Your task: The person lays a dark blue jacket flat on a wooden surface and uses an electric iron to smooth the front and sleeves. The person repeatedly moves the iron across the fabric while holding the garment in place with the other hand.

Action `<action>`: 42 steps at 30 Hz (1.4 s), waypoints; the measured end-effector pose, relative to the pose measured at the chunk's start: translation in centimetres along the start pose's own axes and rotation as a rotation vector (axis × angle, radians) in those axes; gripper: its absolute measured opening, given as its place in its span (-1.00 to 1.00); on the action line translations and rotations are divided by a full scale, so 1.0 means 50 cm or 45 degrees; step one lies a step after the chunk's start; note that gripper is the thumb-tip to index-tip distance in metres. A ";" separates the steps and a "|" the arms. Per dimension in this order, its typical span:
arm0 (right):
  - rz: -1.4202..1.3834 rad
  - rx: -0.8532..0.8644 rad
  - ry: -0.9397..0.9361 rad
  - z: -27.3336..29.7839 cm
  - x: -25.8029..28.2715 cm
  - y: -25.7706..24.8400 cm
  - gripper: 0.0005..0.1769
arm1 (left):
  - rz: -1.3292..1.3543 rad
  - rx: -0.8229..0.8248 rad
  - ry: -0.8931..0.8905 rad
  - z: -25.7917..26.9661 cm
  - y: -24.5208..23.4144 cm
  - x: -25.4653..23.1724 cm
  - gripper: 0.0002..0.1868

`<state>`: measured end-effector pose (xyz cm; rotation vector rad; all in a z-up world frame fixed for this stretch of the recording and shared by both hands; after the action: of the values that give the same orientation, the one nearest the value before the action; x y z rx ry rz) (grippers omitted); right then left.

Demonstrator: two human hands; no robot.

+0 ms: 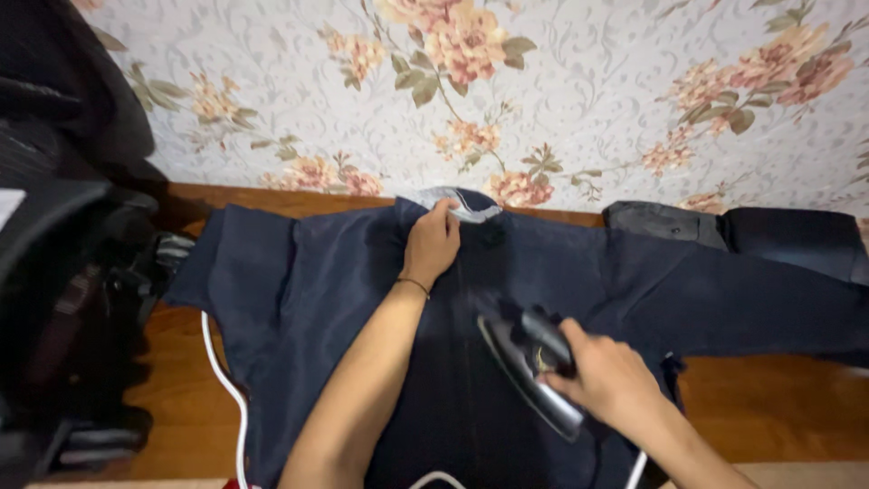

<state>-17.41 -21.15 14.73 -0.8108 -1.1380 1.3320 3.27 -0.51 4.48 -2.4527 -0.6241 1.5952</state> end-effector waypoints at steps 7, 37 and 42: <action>0.036 -0.291 0.164 -0.076 -0.105 -0.056 -0.29 | 0.064 -0.067 0.142 0.003 -0.004 -0.007 -0.88; 0.051 -0.574 -0.132 -0.396 -0.340 0.035 -0.39 | 0.046 0.003 0.098 -0.001 -0.007 -0.020 -0.87; 0.053 -0.663 0.009 -0.416 -0.348 0.017 -0.66 | -0.019 0.079 -0.014 -0.007 -0.007 -0.027 -0.88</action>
<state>3.93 -34.85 5.07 -1.2163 -1.4954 1.0718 3.04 -0.75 5.88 -2.3913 -0.5837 1.5992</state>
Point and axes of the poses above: each hand's wrist, its own z-axis away from the middle knuckle, its own y-axis out of the palm, x = y × z, the point moved 5 cm from there along -z, towards the middle knuckle, and after that the axes turned 9 degrees about -y, right-handed, at the moved point
